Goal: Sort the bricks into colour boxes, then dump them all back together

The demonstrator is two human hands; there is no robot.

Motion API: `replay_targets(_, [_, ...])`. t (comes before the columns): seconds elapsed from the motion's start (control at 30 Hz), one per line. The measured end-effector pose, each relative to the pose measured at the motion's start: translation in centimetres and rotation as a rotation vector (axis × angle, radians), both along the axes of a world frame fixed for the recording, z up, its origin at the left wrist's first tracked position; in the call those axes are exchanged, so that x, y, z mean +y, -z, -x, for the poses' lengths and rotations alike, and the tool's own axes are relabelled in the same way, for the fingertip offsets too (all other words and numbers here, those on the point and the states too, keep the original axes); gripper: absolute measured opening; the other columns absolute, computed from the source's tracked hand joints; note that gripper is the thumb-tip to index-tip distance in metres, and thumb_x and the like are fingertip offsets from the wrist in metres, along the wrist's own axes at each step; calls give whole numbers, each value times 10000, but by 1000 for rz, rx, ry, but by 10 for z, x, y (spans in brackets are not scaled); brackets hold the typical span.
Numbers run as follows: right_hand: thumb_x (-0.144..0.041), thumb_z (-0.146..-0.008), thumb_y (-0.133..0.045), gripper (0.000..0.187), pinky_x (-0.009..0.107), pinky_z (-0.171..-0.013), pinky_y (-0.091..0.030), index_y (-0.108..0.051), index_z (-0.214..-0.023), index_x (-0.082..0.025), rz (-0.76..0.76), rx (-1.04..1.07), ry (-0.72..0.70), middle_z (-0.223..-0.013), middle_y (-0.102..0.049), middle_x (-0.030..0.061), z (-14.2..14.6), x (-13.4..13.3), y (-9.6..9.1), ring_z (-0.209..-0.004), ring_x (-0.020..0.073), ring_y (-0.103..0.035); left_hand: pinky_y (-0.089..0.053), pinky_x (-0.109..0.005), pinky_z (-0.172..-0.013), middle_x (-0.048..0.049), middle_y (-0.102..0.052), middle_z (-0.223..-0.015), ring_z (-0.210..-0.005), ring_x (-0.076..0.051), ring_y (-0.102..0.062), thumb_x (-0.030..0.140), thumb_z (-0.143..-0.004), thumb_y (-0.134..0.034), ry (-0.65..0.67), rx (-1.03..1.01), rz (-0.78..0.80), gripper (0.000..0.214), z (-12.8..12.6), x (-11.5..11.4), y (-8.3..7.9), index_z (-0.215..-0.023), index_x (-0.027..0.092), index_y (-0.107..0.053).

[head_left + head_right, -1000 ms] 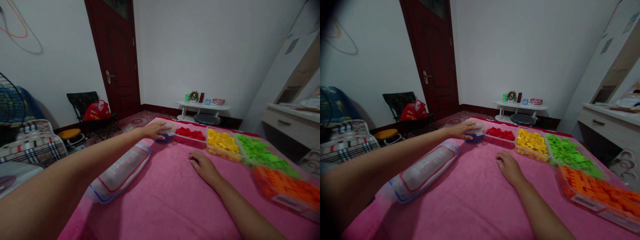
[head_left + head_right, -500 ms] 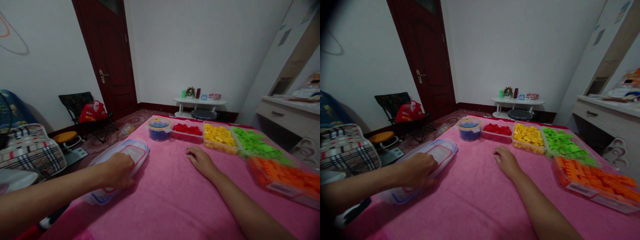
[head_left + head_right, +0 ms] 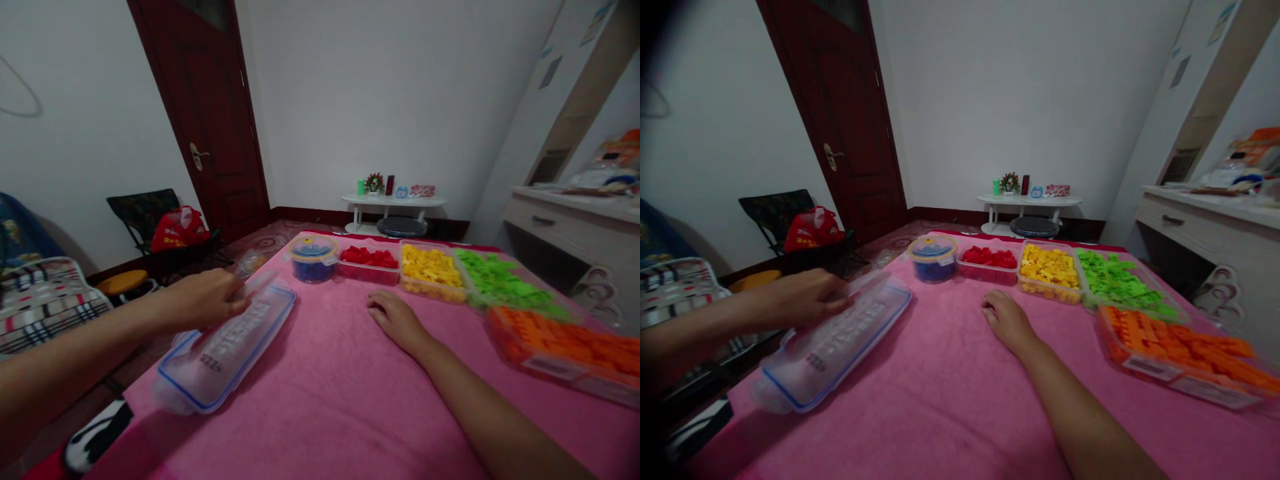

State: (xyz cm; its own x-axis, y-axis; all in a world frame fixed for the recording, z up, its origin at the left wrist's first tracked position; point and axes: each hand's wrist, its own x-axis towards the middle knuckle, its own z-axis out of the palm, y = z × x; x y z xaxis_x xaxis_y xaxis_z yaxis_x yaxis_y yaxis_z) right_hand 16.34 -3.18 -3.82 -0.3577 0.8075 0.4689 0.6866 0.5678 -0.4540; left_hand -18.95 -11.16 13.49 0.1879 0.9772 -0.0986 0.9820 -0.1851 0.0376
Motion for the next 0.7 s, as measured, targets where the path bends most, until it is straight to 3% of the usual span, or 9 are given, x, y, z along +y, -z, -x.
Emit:
replay_targets(0.1, [-137, -775, -501, 112, 327, -820, -431, -600, -806, -177, 5, 24, 4, -910, -633, 71, 0, -1, 0, -899, 190, -561, -359, -237, -507, -32, -600, -581, -555, -169, -547, 484, -727, -593, -123, -217, -62, 343, 0, -3, -24, -631, 156, -616])
replay_targets(0.17, [-139, -763, -511, 112, 331, -824, -429, -614, -794, -173, 15, 57, -1, -905, -640, 73, 1, -2, -2, -893, 191, -566, -385, -236, -502, -33, -623, -600, -541, -164, -550, 488, -731, -604, -193, -559, -14, 349, -10, -8, -38, -704, 144, -651])
replay_targets(0.23, [-171, -759, -528, 107, 337, -821, -431, -633, -781, -173, 44, 134, -13, -895, -651, 73, 3, -3, -6, -877, 195, -574, -441, -260, -516, -56, -667, -674, -564, -181, -584, 468, -761, -584, -220, -996, 29, 348, -30, -12, -41, -808, 135, -673])
replay_targets(0.33, [-312, -762, -569, 167, 336, -758, -460, -656, -788, -173, 207, 428, -56, -824, -673, 61, 10, -6, -20, -790, 199, -600, -526, -313, -592, -88, -702, -797, -665, -213, -647, 364, -806, -557, -184, -1554, 136, 285, -71, -12, -21, -931, 137, -674])
replay_targets(0.43, [-552, -763, -529, 400, 340, -675, -498, -659, -823, -178, 458, 966, -99, -761, -694, 51, 21, -13, -41, -695, 208, -630, -558, -299, -649, -84, -703, -955, -771, -198, -670, 286, -842, -558, -147, -1847, 304, 255, -112, -1, 14, -1054, 172, -641])
replay_targets(0.53, [-682, -777, -421, 559, 341, -660, -518, -655, -904, -191, 549, 1418, -78, -816, -715, 59, 25, -20, -63, -730, 221, -660, -558, -239, -618, -46, -702, -902, -698, -133, -663, 251, -874, -541, -265, -2048, 430, 191, -143, 17, 44, -1031, 184, -628])
replay_targets(0.6, [-665, -781, -445, 541, 326, -625, -520, -647, -941, -189, 535, 1532, -32, -812, -717, 58, 18, -21, -74, -720, 215, -664, -552, -217, -588, -26, -690, -828, -629, -105, -642, 252, -885, -530, -304, -2127, 446, 155, -160, 31, 56, -983, 175, -623])
replay_targets(0.7, [-535, -748, -585, 386, 254, -472, -472, -632, -897, -182, 513, 1524, 64, -663, -678, 12, -2, -17, -82, -539, 154, -609, -537, -204, -549, -19, -669, -785, -579, -93, -615, 260, -885, -535, -253, -2191, 400, 144, -183, 50, 69, -960, 165, -613])
